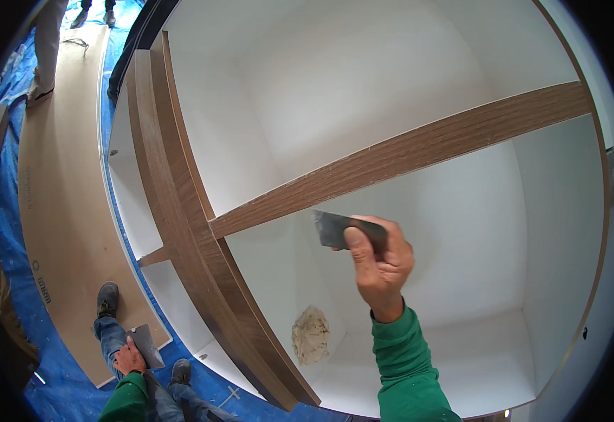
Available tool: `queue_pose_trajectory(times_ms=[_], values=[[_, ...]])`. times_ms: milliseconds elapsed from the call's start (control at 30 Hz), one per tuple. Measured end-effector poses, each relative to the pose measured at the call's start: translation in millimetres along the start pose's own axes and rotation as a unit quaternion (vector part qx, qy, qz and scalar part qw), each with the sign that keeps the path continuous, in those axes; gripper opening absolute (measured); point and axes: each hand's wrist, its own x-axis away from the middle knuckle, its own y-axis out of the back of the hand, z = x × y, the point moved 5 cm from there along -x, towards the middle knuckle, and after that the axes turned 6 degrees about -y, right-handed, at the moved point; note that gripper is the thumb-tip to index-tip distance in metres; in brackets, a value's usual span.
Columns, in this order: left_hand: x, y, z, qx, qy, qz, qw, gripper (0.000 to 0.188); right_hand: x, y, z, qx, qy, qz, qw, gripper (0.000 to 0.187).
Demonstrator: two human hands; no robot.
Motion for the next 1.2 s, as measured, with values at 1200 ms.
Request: queue_pose_trajectory(times_ms=[1200], values=[[55, 457, -271, 0.657, -0.321, 0.106, 0.674, 0.034, -9, -177, 97, 0.101, 0.105, 0.191, 0.971, 0.037]])
